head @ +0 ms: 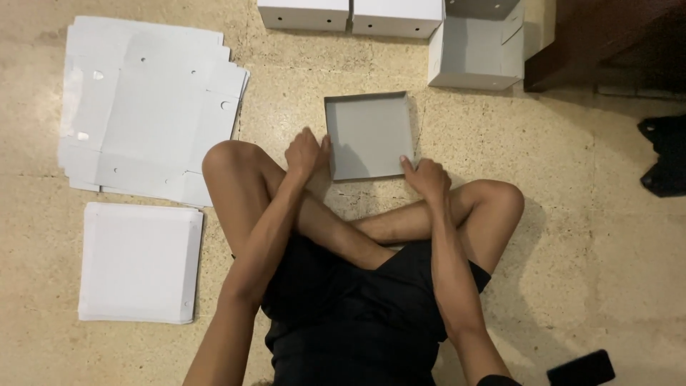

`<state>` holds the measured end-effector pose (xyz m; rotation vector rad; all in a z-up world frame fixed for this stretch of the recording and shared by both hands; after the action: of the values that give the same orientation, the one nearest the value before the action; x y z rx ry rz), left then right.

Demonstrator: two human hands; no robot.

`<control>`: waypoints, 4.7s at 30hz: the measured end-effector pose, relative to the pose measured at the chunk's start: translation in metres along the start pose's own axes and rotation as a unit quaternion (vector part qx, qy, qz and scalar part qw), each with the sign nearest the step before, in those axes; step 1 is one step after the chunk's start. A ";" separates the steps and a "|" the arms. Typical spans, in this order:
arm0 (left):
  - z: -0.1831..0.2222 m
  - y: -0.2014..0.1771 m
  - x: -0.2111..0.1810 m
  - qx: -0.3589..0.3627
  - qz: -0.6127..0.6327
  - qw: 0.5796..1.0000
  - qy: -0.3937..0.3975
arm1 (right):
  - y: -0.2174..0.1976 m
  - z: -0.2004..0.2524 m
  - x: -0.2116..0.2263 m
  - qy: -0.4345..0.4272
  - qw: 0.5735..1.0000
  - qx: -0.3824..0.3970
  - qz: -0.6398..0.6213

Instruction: Assembling small cardboard boxes by folding flat sheets and tucking in the flaps.

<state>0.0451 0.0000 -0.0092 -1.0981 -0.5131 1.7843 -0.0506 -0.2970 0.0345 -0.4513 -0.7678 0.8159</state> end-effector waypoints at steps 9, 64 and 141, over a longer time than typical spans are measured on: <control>-0.037 -0.021 -0.034 -0.099 0.132 0.982 0.096 | -0.041 -0.057 0.033 -0.057 0.993 -0.100 -0.007; 0.052 -0.003 -0.012 0.047 0.153 0.980 0.116 | 0.022 0.023 0.003 -0.135 0.984 -0.017 -0.112; 0.006 0.003 -0.020 -0.051 0.179 0.980 0.076 | 0.019 -0.020 0.001 -0.203 0.957 -0.155 -0.140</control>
<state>0.0413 -0.0179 0.0013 -1.4593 -0.3321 1.9751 -0.0439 -0.2856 0.0095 -0.4453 -1.3222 0.5249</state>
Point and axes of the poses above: each hand's wrist, its own z-axis away from the middle knuckle, its own y-axis out of the palm, x = y × z, the point moved 3 cm from there along -z, towards the middle knuckle, and after that the axes turned 14 degrees about x, right-handed, at the moved point
